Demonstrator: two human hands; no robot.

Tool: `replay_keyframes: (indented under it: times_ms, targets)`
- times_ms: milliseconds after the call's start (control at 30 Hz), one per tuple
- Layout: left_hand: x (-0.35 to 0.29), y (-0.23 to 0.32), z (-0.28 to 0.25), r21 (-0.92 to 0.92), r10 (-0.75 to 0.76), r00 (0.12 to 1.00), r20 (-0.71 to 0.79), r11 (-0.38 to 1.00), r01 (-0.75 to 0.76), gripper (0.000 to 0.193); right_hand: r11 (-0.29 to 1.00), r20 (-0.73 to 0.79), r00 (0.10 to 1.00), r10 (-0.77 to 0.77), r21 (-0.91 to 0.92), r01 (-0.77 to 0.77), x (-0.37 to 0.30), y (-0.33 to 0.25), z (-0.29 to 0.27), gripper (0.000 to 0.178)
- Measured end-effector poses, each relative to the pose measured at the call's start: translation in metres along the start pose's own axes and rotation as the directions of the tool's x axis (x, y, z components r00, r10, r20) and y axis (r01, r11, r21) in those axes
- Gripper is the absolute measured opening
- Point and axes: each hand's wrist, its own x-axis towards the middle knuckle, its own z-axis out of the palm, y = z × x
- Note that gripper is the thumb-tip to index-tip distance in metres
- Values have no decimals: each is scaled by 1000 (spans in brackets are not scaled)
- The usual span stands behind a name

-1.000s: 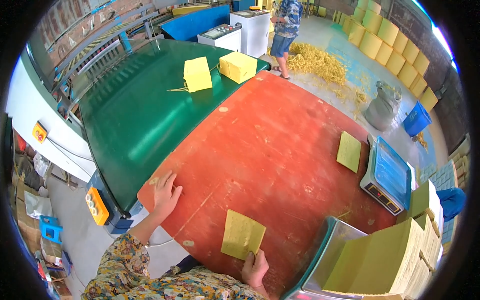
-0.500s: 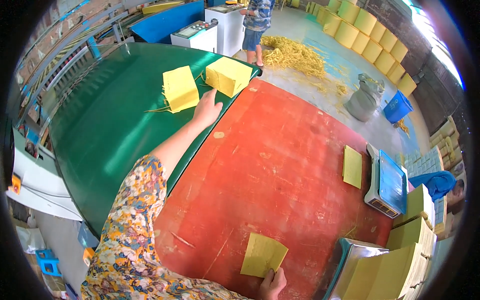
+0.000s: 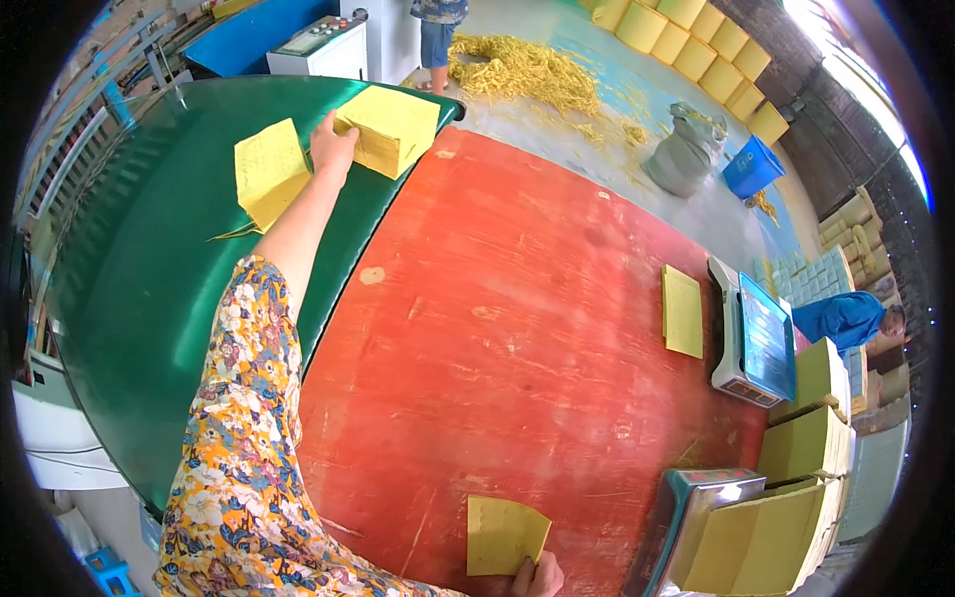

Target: The person is weighing stacks of yellow paper on a scale, binding them using a machine and rubber bands, and then organizing the bundles on the floor in a production facility.

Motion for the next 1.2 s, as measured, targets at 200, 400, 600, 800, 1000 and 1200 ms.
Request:
replay_keyframes:
  times_ms: [200, 400, 600, 800, 1000, 1200]
  targets:
    - [2, 3, 5, 51, -17, 997, 78, 999, 13, 56, 999, 46, 999, 18, 31, -19, -3, 1, -1, 10]
    - [9, -17, 14, -34, 21, 1000, -23, 999, -22, 44, 999, 32, 999, -37, -22, 38, -2, 3, 0, 7]
    - [19, -22, 25, -106, -122, 990, -65, 988, 114, 37, 998, 25, 999, -38, -47, 40, -5, 4, -2, 2]
    - [19, -22, 30, -129, -188, 976, -109, 976, 173, 55, 989, -23, 994, -106, -105, 103, -10, 11, 2, 5]
    - [32, -37, 18, -110, -93, 992, -83, 990, 84, 52, 987, 60, 995, -74, -139, 82, -14, 6, 0, 12]
    - [68, -90, 53, -31, 7, 998, -67, 999, -9, 35, 990, 125, 992, 7, 140, -25, -5, 11, -8, 9]
